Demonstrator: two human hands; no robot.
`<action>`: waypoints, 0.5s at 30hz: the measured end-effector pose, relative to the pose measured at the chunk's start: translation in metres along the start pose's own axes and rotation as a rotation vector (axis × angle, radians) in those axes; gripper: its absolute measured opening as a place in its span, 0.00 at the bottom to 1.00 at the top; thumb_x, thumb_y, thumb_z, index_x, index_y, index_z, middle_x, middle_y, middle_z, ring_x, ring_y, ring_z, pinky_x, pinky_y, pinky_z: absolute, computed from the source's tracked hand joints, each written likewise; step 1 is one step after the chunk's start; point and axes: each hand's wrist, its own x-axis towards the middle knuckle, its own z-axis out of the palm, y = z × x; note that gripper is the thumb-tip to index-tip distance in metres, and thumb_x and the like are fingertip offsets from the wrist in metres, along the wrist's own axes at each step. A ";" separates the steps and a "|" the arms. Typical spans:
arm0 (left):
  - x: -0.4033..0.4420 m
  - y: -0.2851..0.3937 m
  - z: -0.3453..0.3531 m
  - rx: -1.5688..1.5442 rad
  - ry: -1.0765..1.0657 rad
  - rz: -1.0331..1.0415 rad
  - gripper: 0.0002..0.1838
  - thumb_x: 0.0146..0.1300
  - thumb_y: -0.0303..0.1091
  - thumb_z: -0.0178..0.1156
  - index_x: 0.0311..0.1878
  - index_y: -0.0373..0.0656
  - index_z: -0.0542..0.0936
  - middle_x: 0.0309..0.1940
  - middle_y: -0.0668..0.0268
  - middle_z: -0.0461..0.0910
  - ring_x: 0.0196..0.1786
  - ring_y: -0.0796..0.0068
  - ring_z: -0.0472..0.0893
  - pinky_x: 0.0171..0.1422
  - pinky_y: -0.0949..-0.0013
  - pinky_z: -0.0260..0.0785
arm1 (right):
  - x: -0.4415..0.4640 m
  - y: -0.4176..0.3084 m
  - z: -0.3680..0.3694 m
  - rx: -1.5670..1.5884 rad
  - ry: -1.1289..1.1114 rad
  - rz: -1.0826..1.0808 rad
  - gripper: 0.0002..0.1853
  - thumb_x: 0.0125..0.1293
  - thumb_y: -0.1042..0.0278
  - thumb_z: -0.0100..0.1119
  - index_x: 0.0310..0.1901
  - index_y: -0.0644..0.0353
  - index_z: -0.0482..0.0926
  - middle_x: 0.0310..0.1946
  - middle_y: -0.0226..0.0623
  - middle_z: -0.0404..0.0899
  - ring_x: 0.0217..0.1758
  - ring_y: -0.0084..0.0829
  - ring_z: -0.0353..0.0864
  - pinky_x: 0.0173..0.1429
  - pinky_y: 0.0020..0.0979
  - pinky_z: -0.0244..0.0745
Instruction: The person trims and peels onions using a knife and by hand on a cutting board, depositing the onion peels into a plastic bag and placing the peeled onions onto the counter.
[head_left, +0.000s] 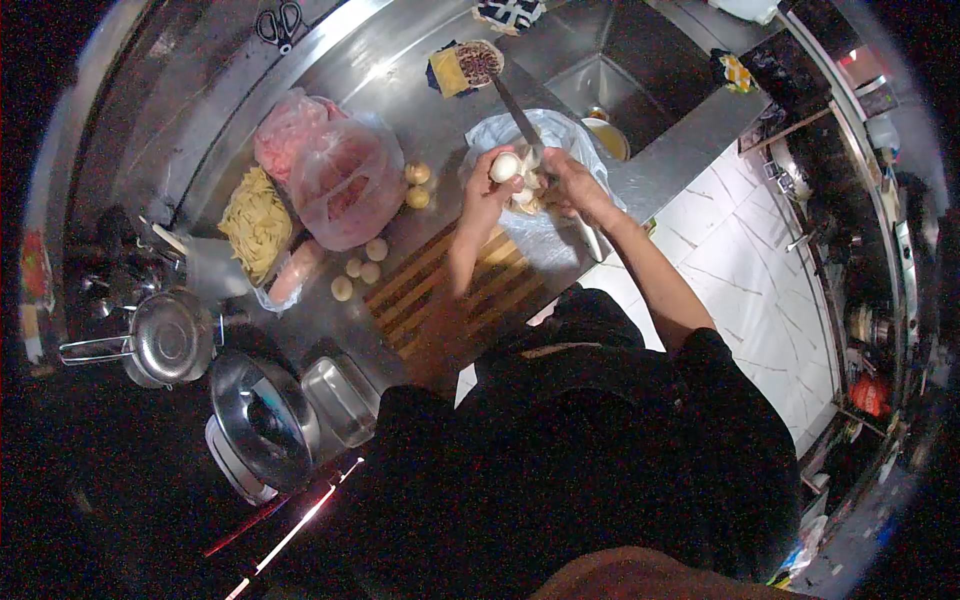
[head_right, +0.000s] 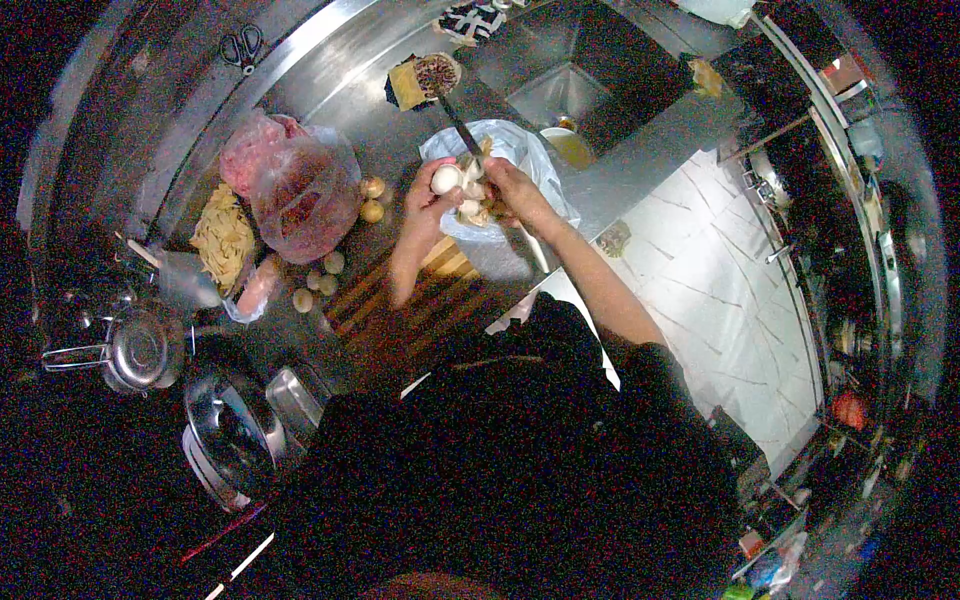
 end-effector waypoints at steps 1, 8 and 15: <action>0.000 0.002 -0.001 -0.064 -0.017 -0.058 0.24 0.56 0.19 0.60 0.57 0.42 0.70 0.47 0.67 0.74 0.47 0.76 0.75 0.50 0.72 0.70 | 0.001 0.003 0.000 -0.011 -0.010 -0.005 0.26 0.67 0.36 0.41 0.39 0.54 0.67 0.21 0.25 0.65 0.13 0.16 0.60 0.13 0.22 0.52; 0.002 -0.015 -0.005 -0.050 0.099 -0.038 0.23 0.59 0.20 0.57 0.59 0.41 0.70 0.47 0.66 0.74 0.48 0.77 0.73 0.52 0.74 0.68 | -0.006 -0.004 0.004 -0.048 -0.006 -0.035 0.26 0.68 0.41 0.44 0.50 0.58 0.68 0.25 0.29 0.70 0.14 0.16 0.63 0.13 0.20 0.54; 0.005 -0.005 -0.003 -0.226 0.139 -0.136 0.23 0.58 0.18 0.55 0.59 0.39 0.70 0.49 0.65 0.73 0.50 0.75 0.73 0.53 0.73 0.67 | -0.016 -0.005 0.012 -0.627 0.096 -0.397 0.32 0.67 0.42 0.44 0.64 0.57 0.62 0.40 0.47 0.78 0.40 0.44 0.78 0.45 0.38 0.73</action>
